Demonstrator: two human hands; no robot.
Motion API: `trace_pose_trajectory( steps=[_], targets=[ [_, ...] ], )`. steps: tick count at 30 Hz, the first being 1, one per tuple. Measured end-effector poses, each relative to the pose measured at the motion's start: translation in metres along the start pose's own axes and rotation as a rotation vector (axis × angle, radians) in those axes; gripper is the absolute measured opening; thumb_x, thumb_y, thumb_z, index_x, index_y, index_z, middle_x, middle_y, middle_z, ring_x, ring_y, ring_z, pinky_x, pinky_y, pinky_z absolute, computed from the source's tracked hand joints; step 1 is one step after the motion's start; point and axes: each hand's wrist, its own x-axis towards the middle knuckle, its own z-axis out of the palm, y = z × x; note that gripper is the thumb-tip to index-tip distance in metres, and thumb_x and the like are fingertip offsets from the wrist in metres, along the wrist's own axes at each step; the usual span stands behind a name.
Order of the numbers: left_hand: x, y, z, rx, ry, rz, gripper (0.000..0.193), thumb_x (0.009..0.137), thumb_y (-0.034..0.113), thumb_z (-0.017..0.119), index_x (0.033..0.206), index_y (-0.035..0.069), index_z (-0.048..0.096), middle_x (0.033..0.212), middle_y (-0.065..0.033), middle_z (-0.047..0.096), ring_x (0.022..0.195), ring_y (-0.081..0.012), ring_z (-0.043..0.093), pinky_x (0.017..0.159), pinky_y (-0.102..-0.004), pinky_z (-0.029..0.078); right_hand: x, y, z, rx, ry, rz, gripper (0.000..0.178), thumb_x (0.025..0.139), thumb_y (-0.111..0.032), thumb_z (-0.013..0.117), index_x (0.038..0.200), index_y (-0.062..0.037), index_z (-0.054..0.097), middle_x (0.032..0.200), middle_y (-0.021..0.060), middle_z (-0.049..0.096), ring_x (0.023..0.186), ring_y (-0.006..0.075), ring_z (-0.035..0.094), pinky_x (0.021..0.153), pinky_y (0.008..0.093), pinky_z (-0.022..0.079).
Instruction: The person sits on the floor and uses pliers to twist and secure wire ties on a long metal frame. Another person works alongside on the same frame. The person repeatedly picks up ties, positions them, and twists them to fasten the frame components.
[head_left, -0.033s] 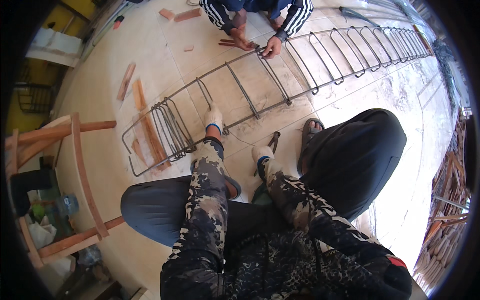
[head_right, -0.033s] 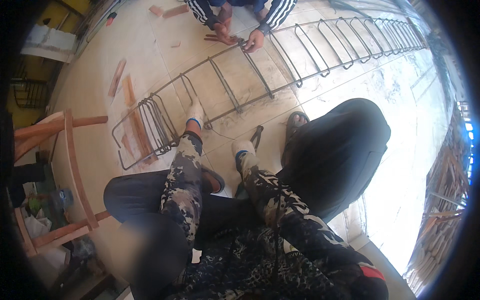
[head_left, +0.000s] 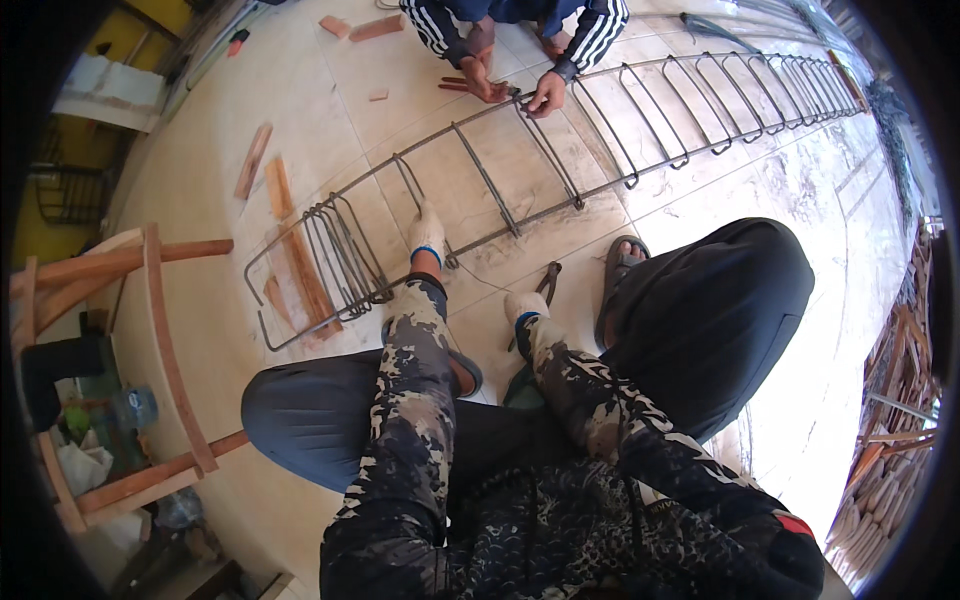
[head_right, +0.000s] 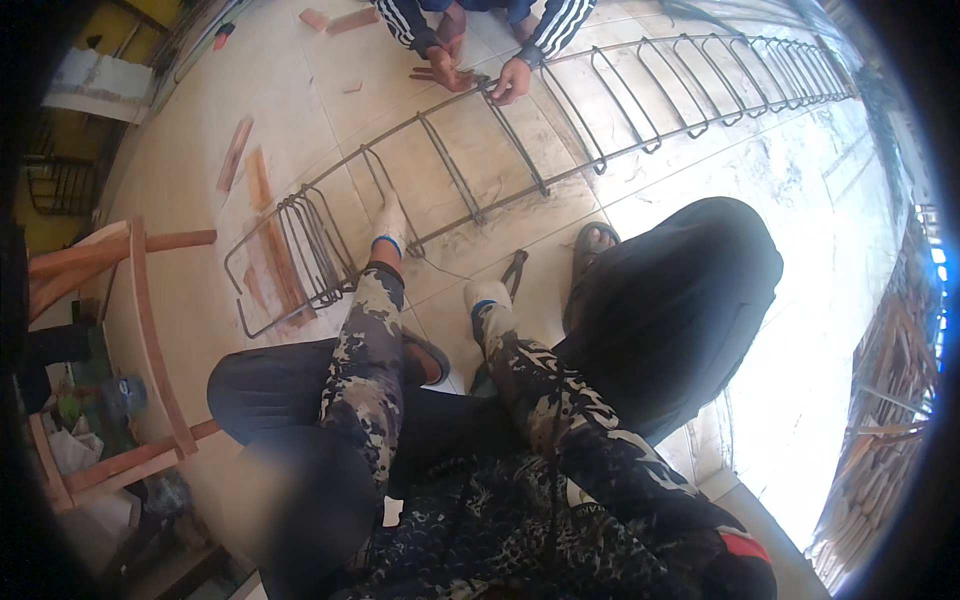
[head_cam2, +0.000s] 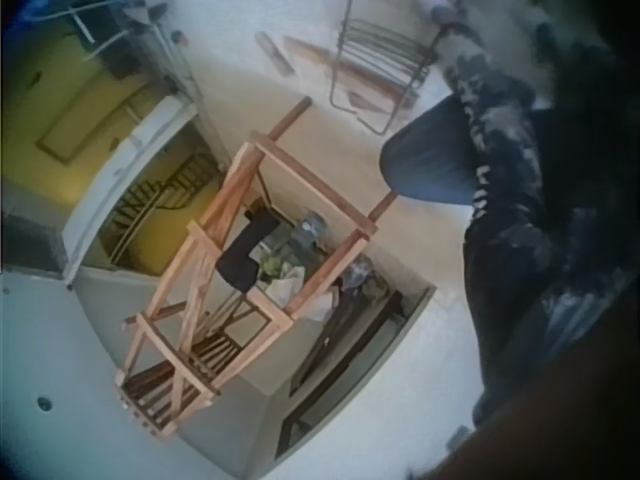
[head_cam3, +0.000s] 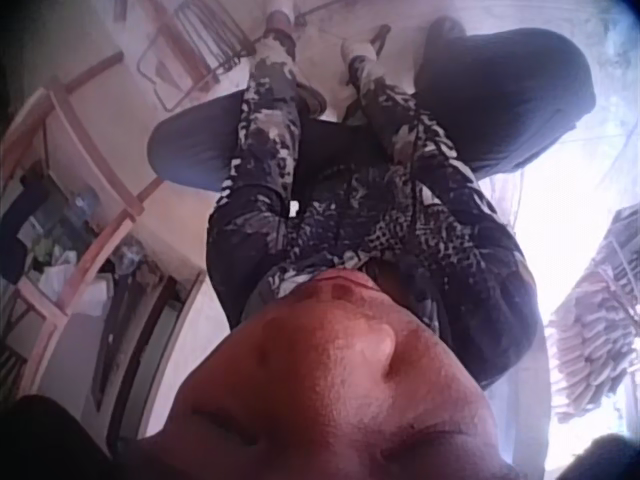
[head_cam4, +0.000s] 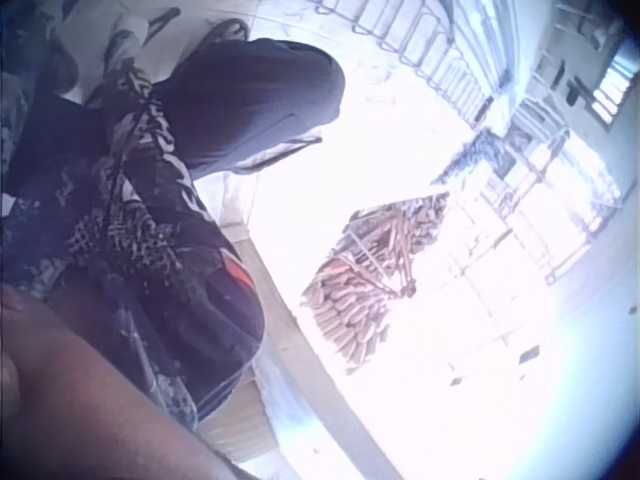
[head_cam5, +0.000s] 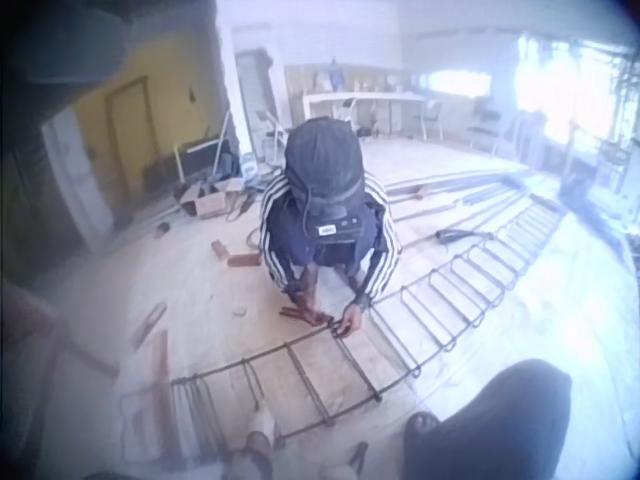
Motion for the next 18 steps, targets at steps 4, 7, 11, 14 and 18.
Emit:
trace_pose_trajectory(
  steps=[4,7,11,14,18],
  targets=[
    [0.015,-0.013,-0.063,0.246,0.162,0.101,0.07,0.107,0.058,0.047,0.138,0.0,0.071,0.134,-0.0305,0.073,0.127,-0.0472,0.069,0.107,-0.0518,0.053,0.007,-0.02,0.02,0.192,0.073,-0.095,0.019,0.1,-0.014,0.066,0.102,-0.0081,0.085,0.103,0.0167,0.083,0.098,0.0311,0.082,0.08,0.0449,0.066],
    [0.005,0.007,-0.069,0.205,0.113,0.311,0.066,0.106,0.055,0.051,0.133,-0.002,0.072,0.131,-0.0301,0.074,0.125,-0.0466,0.07,0.105,-0.0526,0.054,0.064,0.007,0.072,0.047,-0.114,-0.108,0.015,0.097,-0.017,0.072,0.102,-0.0107,0.085,0.103,0.0151,0.083,0.1,0.0307,0.082,0.081,0.0421,0.066],
    [-0.071,-0.027,-0.075,0.286,0.311,0.604,0.037,0.098,0.024,0.065,0.126,0.002,0.074,0.126,-0.0279,0.076,0.123,-0.0456,0.07,0.107,-0.0501,0.053,0.044,-0.006,0.084,0.336,-0.112,0.039,0.018,0.096,-0.016,0.07,0.104,-0.0102,0.085,0.106,0.0182,0.082,0.104,0.0315,0.081,0.084,0.0419,0.065],
    [-0.136,-0.036,-0.063,0.33,0.272,0.283,0.036,0.094,0.017,0.068,0.127,0.003,0.075,0.131,-0.0269,0.074,0.128,-0.0449,0.067,0.111,-0.0489,0.051,0.015,-0.001,0.067,0.239,-0.13,-0.015,0.016,0.09,-0.018,0.08,0.104,-0.0097,0.084,0.105,0.016,0.082,0.105,0.0296,0.081,0.082,0.0402,0.065],
    [-0.182,-0.062,-0.051,0.167,-0.031,0.119,0.055,0.102,0.041,0.066,0.144,0.005,0.068,0.138,-0.0332,0.07,0.133,-0.0465,0.066,0.112,-0.0491,0.05,-0.018,-0.021,0.021,0.229,-0.196,-0.106,0.024,0.093,-0.022,0.073,0.109,-0.0078,0.084,0.111,0.0179,0.082,0.111,0.0328,0.079,0.086,0.0429,0.064]
  ],
)
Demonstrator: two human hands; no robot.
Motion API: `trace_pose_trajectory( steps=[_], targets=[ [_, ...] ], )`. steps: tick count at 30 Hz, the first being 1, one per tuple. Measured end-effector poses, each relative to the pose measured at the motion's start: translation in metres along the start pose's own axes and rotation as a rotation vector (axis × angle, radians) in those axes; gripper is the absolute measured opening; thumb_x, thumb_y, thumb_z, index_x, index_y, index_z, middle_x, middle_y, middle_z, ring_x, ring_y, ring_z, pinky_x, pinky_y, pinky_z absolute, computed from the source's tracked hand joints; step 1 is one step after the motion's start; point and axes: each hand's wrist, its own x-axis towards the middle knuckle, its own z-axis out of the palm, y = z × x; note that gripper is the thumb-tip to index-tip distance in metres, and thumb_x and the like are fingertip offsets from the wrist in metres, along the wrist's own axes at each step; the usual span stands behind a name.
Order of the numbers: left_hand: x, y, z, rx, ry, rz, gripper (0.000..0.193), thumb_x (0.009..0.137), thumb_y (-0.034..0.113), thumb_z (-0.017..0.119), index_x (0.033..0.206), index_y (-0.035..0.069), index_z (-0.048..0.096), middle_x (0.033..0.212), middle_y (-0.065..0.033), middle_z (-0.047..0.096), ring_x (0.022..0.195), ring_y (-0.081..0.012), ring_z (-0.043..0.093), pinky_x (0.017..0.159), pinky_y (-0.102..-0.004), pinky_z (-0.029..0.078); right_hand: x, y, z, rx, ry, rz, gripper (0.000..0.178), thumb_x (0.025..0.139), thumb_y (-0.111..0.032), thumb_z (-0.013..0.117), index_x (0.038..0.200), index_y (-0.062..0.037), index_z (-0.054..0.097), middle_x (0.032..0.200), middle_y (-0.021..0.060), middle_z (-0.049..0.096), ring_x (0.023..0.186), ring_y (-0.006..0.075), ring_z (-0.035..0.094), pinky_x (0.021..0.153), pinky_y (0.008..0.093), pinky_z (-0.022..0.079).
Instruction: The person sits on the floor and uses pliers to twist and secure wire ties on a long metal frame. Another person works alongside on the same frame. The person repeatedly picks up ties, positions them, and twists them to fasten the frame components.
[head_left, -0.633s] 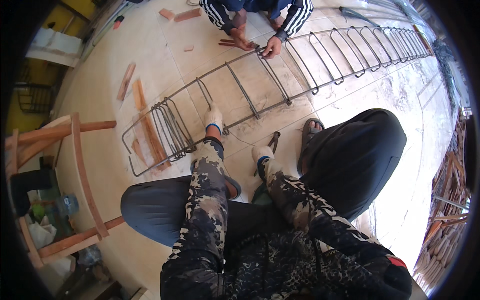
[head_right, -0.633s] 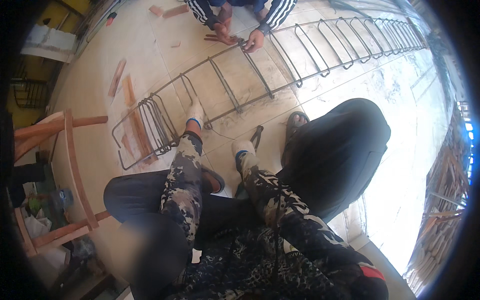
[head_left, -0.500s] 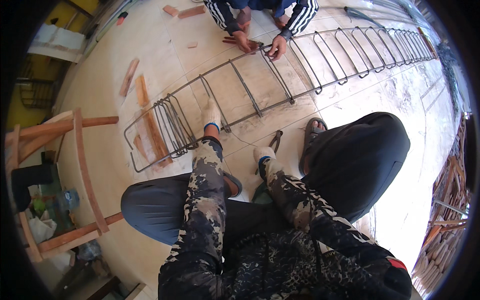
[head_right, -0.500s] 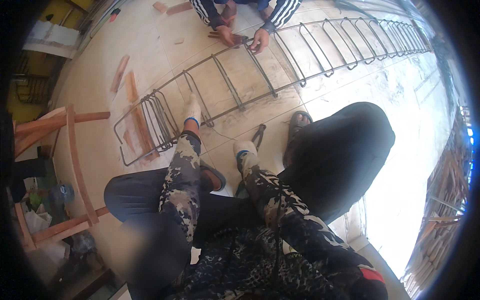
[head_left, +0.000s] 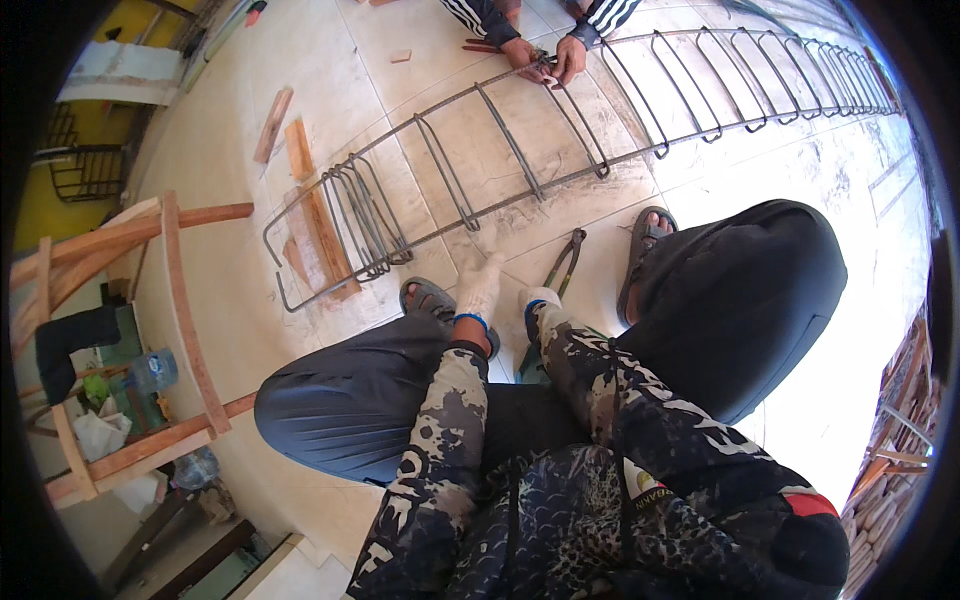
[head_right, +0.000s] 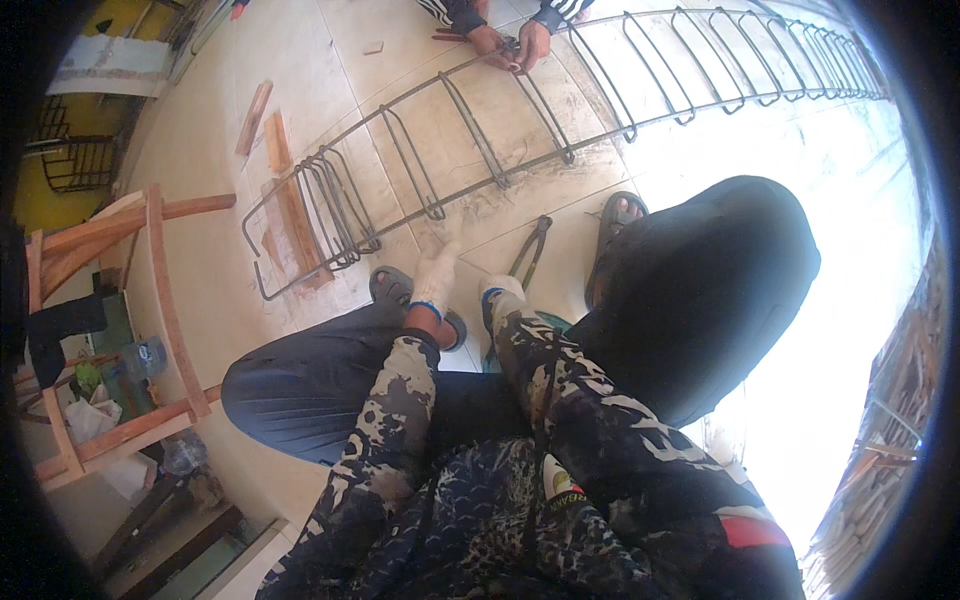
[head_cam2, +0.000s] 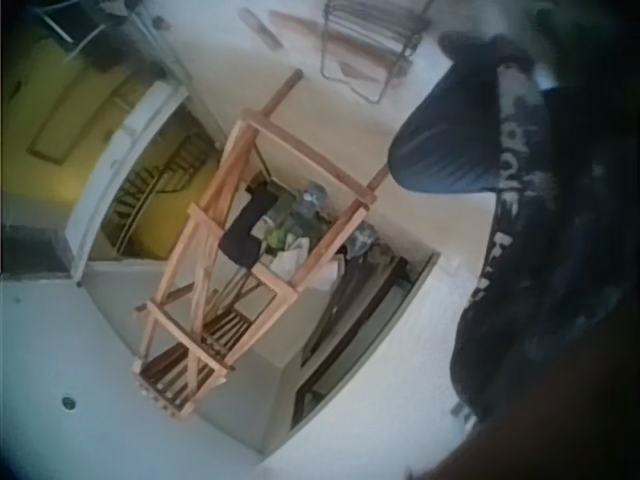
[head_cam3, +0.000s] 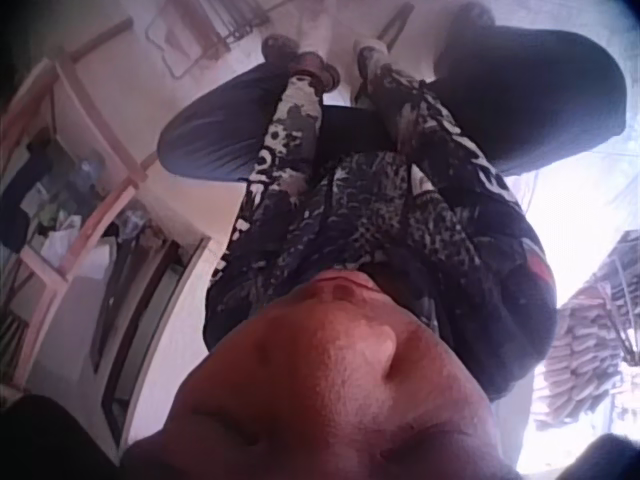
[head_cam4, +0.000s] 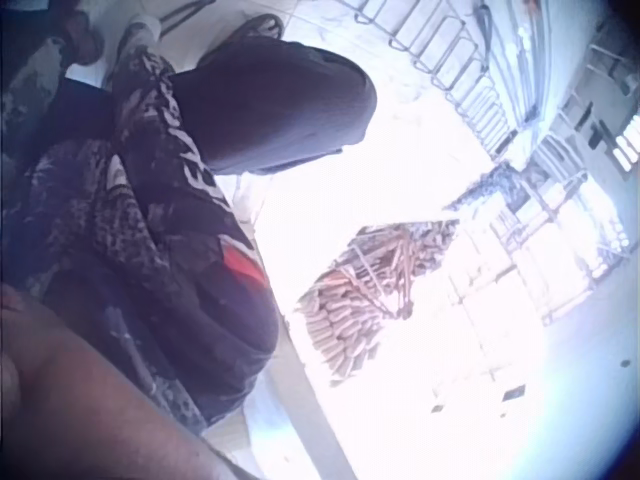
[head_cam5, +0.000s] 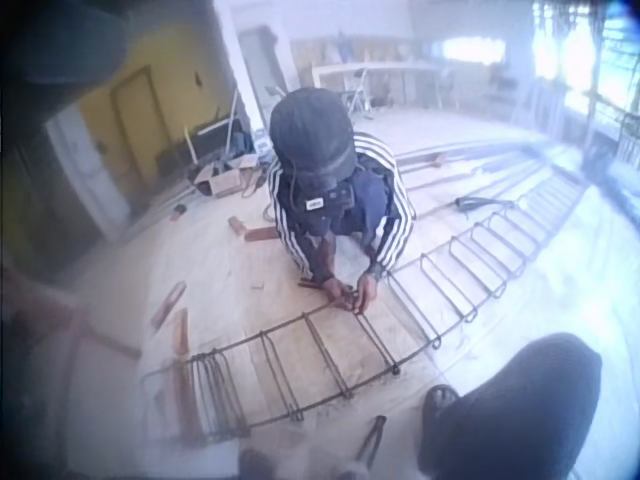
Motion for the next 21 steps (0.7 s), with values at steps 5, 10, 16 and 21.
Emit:
trace_pose_trajectory(
  steps=[5,10,16,21],
  targets=[
    [0.0,0.009,0.006,0.262,-0.039,-0.005,0.048,0.106,0.047,0.058,0.116,0.005,0.079,0.108,-0.0282,0.077,0.109,-0.0458,0.074,0.099,-0.0508,0.055,-0.001,0.013,0.013,0.457,0.056,0.312,0.037,0.098,-0.033,0.061,0.11,-0.0053,0.084,0.115,0.02,0.081,0.115,0.0383,0.077,0.096,0.0486,0.061],
    [0.037,-0.035,0.002,0.201,-0.147,-0.217,0.063,0.101,0.058,0.056,0.117,0.003,0.081,0.112,-0.0269,0.079,0.114,-0.046,0.074,0.1,-0.0519,0.055,0.003,-0.006,0.0,0.579,0.17,0.381,0.042,0.101,-0.037,0.057,0.109,-0.0058,0.084,0.115,0.0239,0.079,0.114,0.0426,0.076,0.1,0.0525,0.058],
    [0.044,-0.037,-0.011,0.567,0.018,-0.026,0.076,0.094,0.063,0.065,0.13,-0.002,0.074,0.13,-0.0331,0.073,0.124,-0.0445,0.072,0.107,-0.0544,0.054,-0.007,-0.045,-0.035,0.695,0.4,-0.046,0.039,0.101,-0.036,0.06,0.114,-0.0067,0.083,0.112,0.0273,0.078,0.11,0.0449,0.075,0.099,0.0531,0.059],
    [0.026,0.055,-0.037,0.762,0.265,0.213,0.086,0.082,0.064,0.082,0.143,0.004,0.067,0.141,-0.0247,0.07,0.131,-0.0435,0.067,0.112,-0.055,0.05,-0.007,-0.035,-0.027,0.575,0.411,0.168,0.041,0.104,-0.036,0.055,0.117,-0.0075,0.081,0.116,0.0268,0.078,0.114,0.0444,0.075,0.1,0.0549,0.058]
  ],
)
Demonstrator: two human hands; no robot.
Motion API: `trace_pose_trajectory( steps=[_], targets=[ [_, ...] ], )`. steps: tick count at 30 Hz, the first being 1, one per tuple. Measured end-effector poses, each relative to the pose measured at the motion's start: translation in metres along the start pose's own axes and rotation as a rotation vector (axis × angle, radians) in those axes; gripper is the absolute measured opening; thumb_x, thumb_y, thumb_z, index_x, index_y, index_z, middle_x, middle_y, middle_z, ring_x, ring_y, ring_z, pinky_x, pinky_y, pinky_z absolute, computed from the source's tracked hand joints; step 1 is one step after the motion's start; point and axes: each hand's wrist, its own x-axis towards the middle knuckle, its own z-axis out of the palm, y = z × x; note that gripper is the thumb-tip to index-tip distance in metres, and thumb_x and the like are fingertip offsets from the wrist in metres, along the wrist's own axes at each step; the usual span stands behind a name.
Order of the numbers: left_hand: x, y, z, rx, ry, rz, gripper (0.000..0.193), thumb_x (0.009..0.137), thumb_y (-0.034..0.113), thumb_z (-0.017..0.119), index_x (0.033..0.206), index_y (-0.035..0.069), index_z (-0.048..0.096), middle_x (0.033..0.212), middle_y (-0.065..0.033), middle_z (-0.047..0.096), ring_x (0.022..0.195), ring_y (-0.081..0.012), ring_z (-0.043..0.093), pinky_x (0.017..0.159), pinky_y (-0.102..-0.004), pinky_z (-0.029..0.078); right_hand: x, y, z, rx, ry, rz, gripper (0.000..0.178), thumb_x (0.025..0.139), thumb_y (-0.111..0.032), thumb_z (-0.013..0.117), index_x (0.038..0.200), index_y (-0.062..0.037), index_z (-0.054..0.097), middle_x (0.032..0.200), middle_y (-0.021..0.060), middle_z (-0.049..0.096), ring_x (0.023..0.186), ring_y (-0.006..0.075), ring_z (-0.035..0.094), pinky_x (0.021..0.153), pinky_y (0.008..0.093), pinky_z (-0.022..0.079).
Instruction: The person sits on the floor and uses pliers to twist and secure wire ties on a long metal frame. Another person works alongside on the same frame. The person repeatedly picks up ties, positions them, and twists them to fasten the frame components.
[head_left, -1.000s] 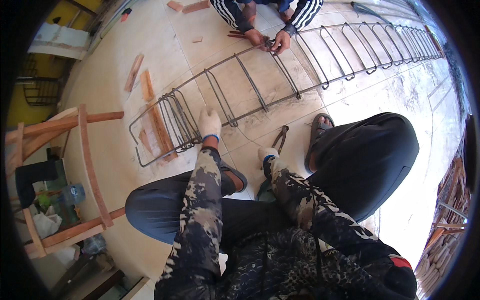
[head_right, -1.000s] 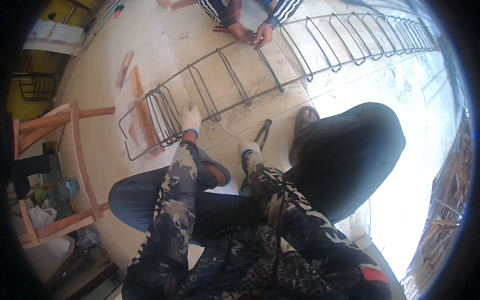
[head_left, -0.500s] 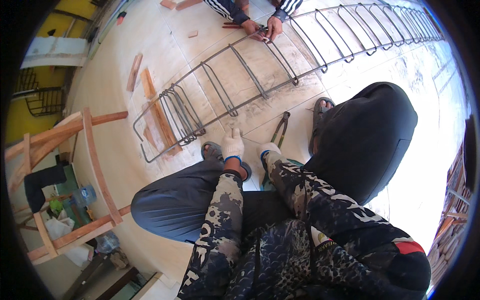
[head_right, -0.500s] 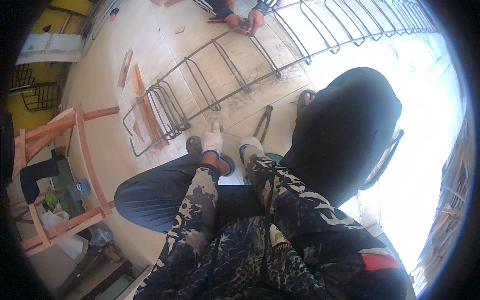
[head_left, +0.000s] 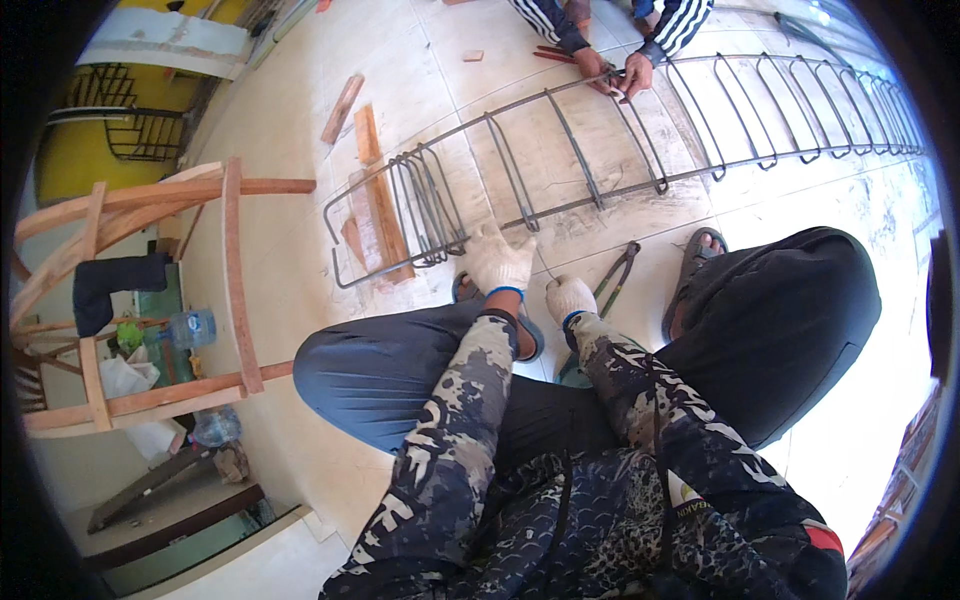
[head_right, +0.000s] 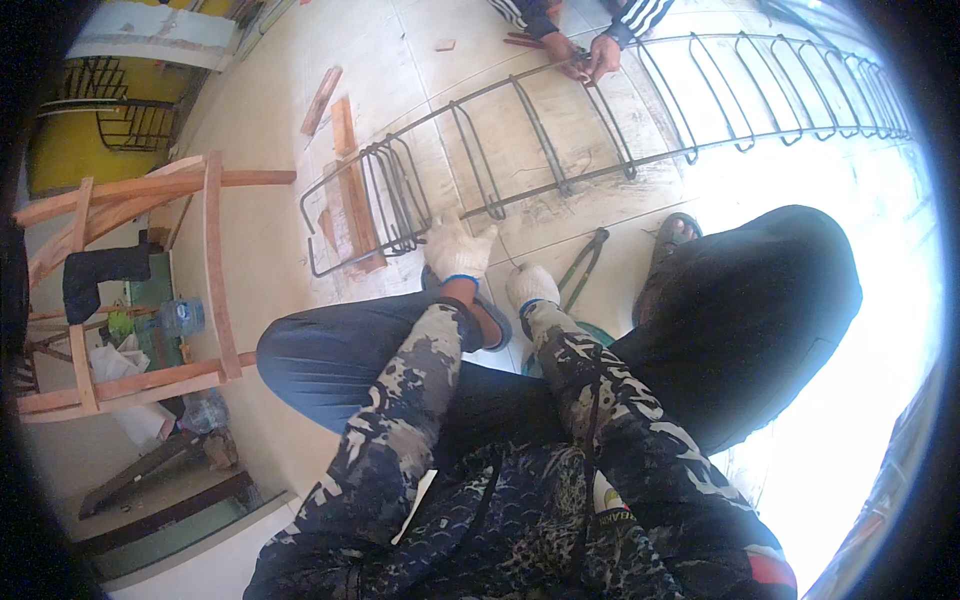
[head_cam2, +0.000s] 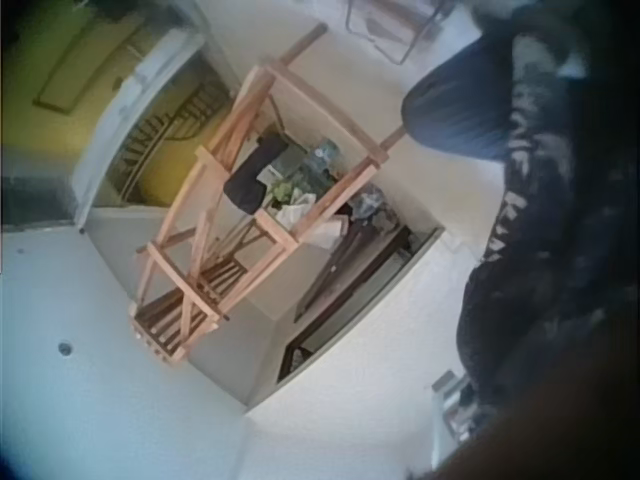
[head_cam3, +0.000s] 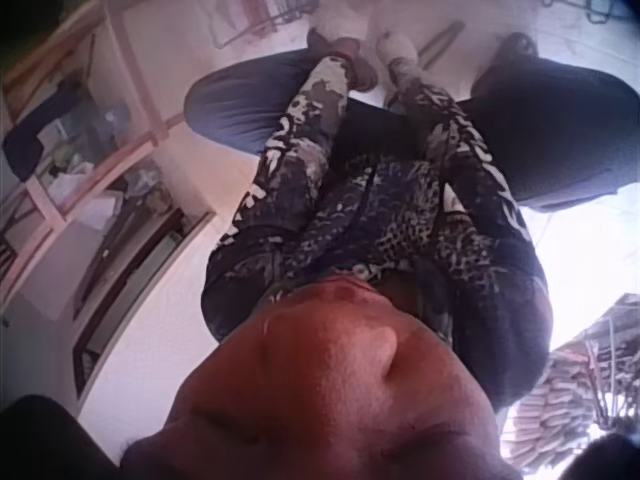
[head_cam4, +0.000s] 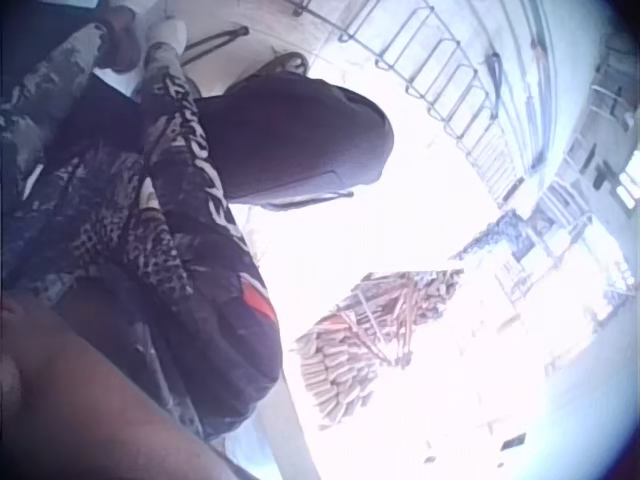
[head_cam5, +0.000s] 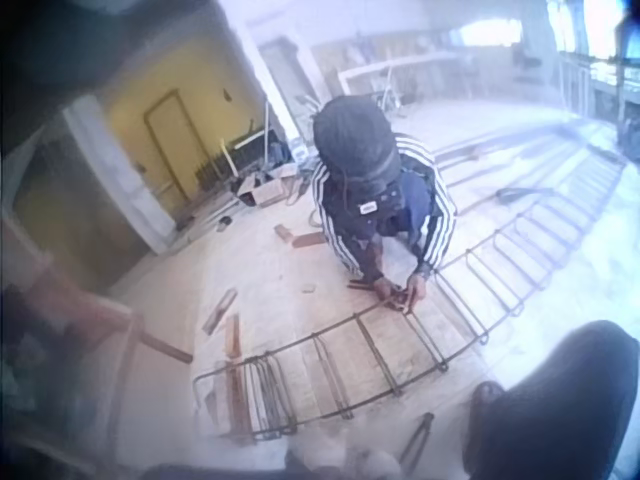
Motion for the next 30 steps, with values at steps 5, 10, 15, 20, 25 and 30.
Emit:
trace_pose_trajectory(
  steps=[5,10,15,20,25,30],
  targets=[
    [0.031,-0.002,-0.012,0.12,-0.093,0.192,0.088,0.078,0.064,0.087,0.139,0.004,0.069,0.138,-0.0267,0.071,0.129,-0.0433,0.068,0.11,-0.0521,0.054,0.005,-0.005,-0.019,0.134,0.205,0.079,0.041,0.105,-0.037,0.054,0.119,-0.0085,0.08,0.118,0.0249,0.078,0.115,0.0445,0.074,0.101,0.0553,0.058],
    [0.035,0.007,-0.003,-0.008,-0.151,0.287,0.073,0.077,0.061,0.089,0.12,0.003,0.077,0.112,-0.0244,0.079,0.112,-0.0405,0.075,0.099,-0.0504,0.058,0.003,-0.011,-0.033,0.183,0.265,0.132,0.041,0.105,-0.038,0.055,0.119,-0.0088,0.08,0.116,0.0252,0.078,0.114,0.0455,0.074,0.1,0.055,0.058],
    [0.035,-0.008,0.026,-0.005,-0.009,0.302,0.064,0.077,0.055,0.09,0.114,0.004,0.078,0.106,-0.0234,0.079,0.107,-0.0409,0.075,0.096,-0.0517,0.057,0.006,0.002,-0.026,0.18,0.273,0.17,0.041,0.105,-0.038,0.054,0.116,-0.0097,0.081,0.114,0.0268,0.078,0.113,0.0475,0.073,0.1,0.0568,0.057],
    [0.039,-0.019,0.035,0.023,0.015,0.311,0.057,0.079,0.049,0.089,0.114,0.005,0.078,0.107,-0.0234,0.079,0.106,-0.0408,0.075,0.095,-0.0526,0.057,0.004,-0.011,-0.032,0.163,0.287,0.122,0.04,0.106,-0.037,0.057,0.12,-0.008,0.08,0.112,0.0288,0.077,0.11,0.048,0.074,0.097,0.0558,0.057],
    [0.036,-0.015,0.043,-0.067,0.026,0.251,0.05,0.081,0.047,0.088,0.11,0.008,0.078,0.107,-0.0213,0.077,0.102,-0.0398,0.074,0.091,-0.0514,0.057,0.001,-0.025,-0.04,0.211,0.468,0.01,0.033,0.105,-0.036,0.061,0.119,-0.0116,0.079,0.106,0.0246,0.079,0.103,0.0475,0.074,0.09,0.0556,0.058],
    [0.042,-0.024,0.045,-0.15,0.056,0.261,0.05,0.08,0.047,0.088,0.112,0.009,0.08,0.109,-0.0211,0.078,0.106,-0.0407,0.074,0.094,-0.0514,0.057,0.03,-0.092,-0.073,0.209,0.45,-0.301,0.029,0.101,-0.035,0.065,0.114,-0.0139,0.08,0.104,0.02,0.08,0.1,0.0431,0.076,0.088,0.0542,0.059]
  ],
)
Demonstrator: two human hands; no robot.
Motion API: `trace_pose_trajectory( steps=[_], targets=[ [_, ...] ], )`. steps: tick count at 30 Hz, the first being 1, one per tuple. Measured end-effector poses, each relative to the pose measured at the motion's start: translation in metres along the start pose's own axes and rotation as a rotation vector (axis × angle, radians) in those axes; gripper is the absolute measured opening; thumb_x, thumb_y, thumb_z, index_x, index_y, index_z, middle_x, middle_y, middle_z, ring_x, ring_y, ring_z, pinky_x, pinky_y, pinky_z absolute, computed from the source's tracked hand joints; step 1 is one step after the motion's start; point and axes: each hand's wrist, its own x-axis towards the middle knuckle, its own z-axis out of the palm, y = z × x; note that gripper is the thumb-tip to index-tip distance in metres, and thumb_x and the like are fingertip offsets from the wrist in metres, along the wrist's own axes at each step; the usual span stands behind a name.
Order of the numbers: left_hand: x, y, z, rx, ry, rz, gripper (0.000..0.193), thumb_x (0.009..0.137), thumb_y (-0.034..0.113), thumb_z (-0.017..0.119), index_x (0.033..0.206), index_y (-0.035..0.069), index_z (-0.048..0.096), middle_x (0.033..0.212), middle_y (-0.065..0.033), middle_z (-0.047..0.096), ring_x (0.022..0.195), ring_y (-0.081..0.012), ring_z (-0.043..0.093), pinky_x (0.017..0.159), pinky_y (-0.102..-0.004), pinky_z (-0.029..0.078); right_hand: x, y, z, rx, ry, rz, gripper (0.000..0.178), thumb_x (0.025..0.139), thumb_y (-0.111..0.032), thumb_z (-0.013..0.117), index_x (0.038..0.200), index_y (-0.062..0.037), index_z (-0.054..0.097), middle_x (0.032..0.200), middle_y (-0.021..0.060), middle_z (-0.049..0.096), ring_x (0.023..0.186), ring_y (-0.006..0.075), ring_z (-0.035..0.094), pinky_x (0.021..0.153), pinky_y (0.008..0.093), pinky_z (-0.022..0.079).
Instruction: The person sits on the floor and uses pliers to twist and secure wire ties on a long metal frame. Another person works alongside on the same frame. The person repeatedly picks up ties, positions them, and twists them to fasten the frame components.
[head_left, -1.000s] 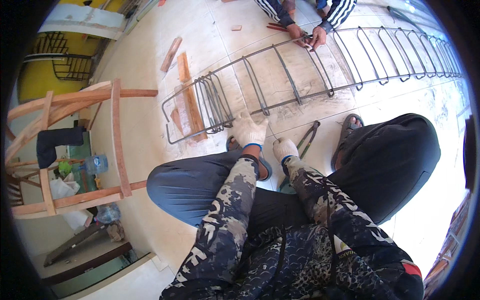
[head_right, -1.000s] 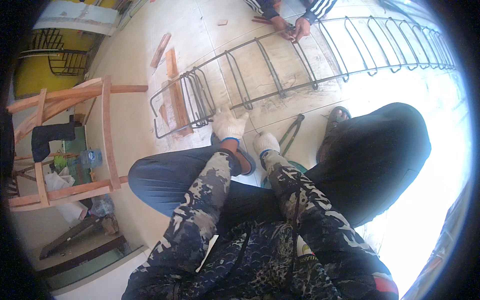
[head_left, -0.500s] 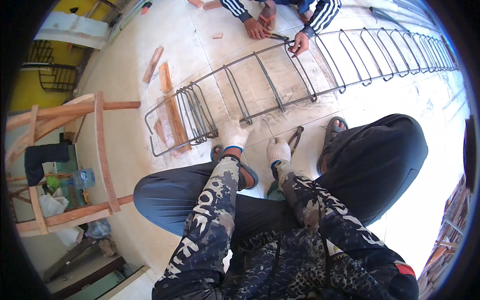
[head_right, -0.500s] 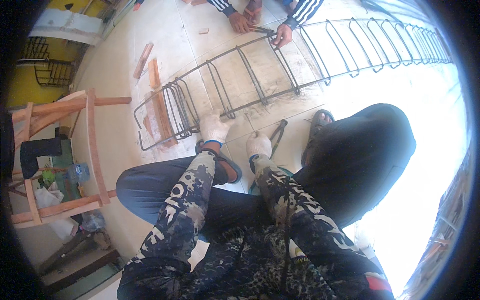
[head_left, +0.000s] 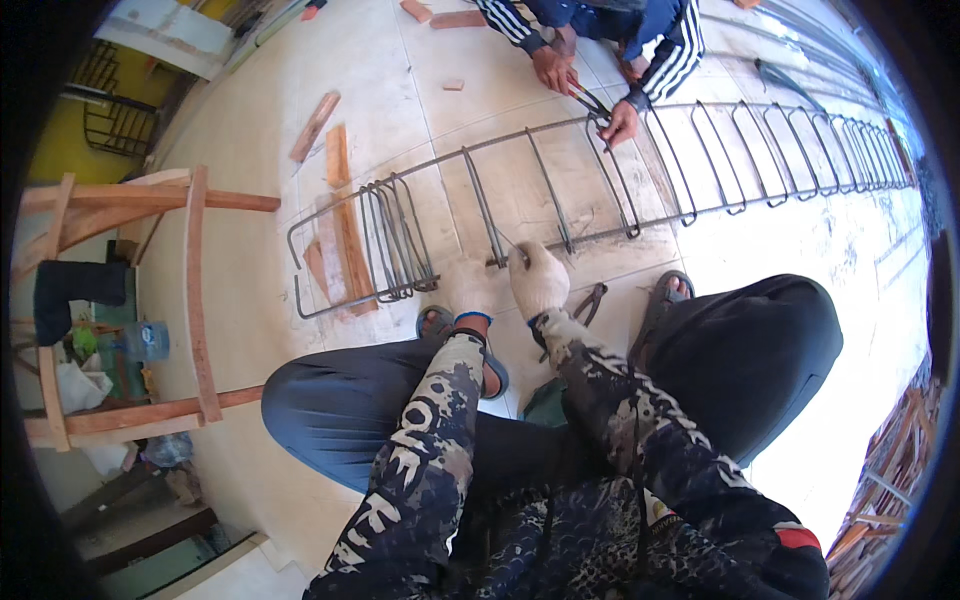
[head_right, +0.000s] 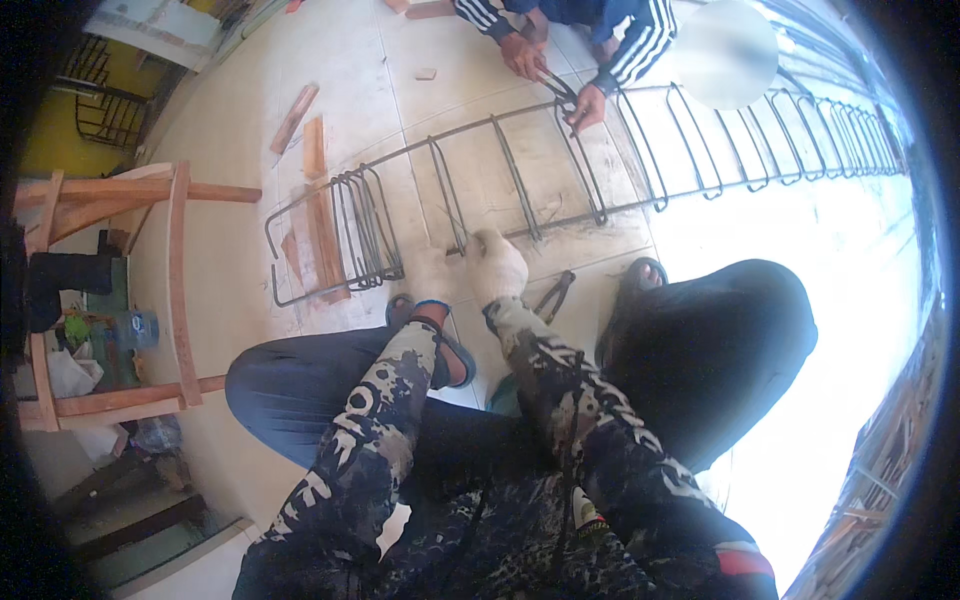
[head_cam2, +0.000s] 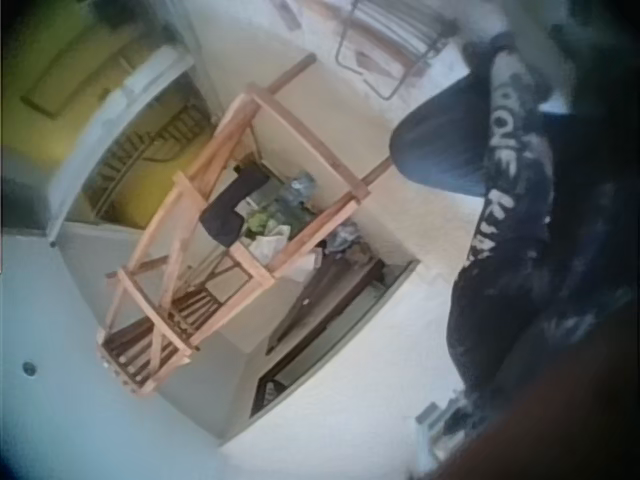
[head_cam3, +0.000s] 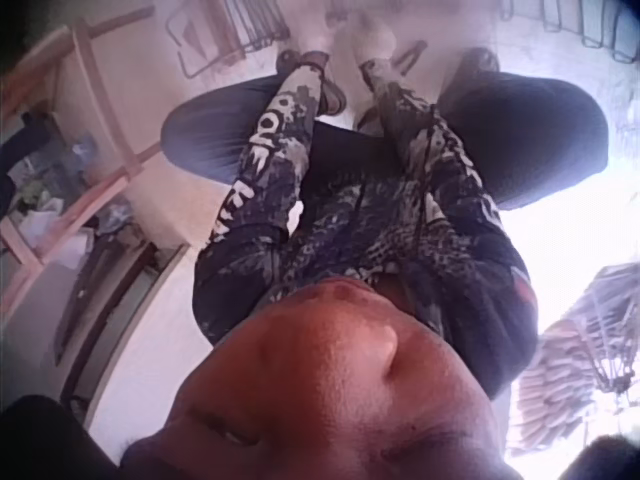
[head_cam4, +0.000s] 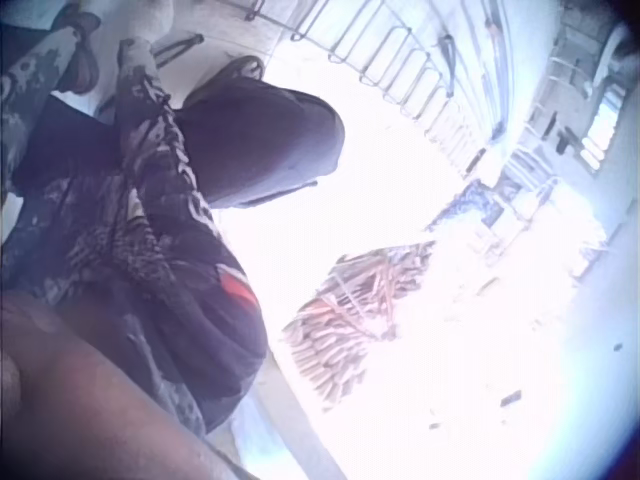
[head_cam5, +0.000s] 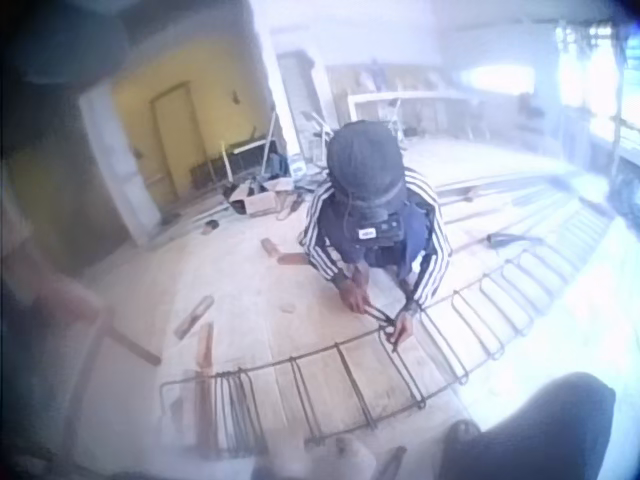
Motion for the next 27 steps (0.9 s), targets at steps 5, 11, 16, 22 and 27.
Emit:
trace_pose_trajectory(
  steps=[5,11,16,22,27],
  targets=[
    [0.008,0.012,-0.009,0.04,-0.036,0.003,0.052,0.082,0.048,0.086,0.118,0.011,0.081,0.106,-0.0181,0.08,0.104,-0.0388,0.075,0.093,-0.0515,0.057,0.119,-0.056,0.008,-0.313,-0.117,-0.406,0.023,0.098,-0.034,0.071,0.102,-0.0138,0.08,0.1,0.0194,0.078,0.095,0.0395,0.077,0.082,0.0522,0.061],
    [0.004,-0.008,0.009,0.02,-0.019,-0.053,0.049,0.083,0.051,0.085,0.11,0.01,0.08,0.107,-0.0176,0.079,0.106,-0.0387,0.074,0.093,-0.0536,0.056,0.208,-0.117,0.083,-0.566,-0.259,-0.685,0.018,0.096,-0.031,0.072,0.1,-0.0142,0.079,0.112,0.0148,0.078,0.102,0.0376,0.077,0.082,0.053,0.062],
    [0.017,0.004,-0.003,-0.047,-0.084,-0.096,0.047,0.083,0.051,0.086,0.104,0.009,0.079,0.107,-0.0159,0.077,0.107,-0.0375,0.072,0.093,-0.0541,0.053,0.264,-0.1,0.139,-0.717,-0.327,-0.675,0.014,0.094,-0.022,0.075,0.102,-0.0133,0.08,0.113,0.0125,0.079,0.103,0.0357,0.079,0.083,0.0503,0.063],
    [0.017,0.004,-0.011,-0.091,-0.08,-0.113,0.042,0.084,0.047,0.086,0.105,0.01,0.079,0.103,-0.0128,0.075,0.103,-0.0359,0.069,0.091,-0.0514,0.05,0.275,-0.089,0.158,-0.809,-0.408,-0.791,0.015,0.094,-0.013,0.072,0.106,-0.0108,0.081,0.114,0.0135,0.079,0.102,0.0358,0.08,0.081,0.0494,0.064],
    [0.017,-0.001,-0.007,-0.113,-0.018,-0.112,0.04,0.083,0.043,0.086,0.106,0.011,0.079,0.108,-0.0113,0.074,0.107,-0.0352,0.067,0.093,-0.0502,0.048,0.271,-0.101,0.147,-0.74,-0.369,-0.864,0.019,0.096,-0.007,0.066,0.107,-0.0068,0.082,0.114,0.0161,0.08,0.1,0.0358,0.081,0.077,0.0496,0.065]
  ],
)
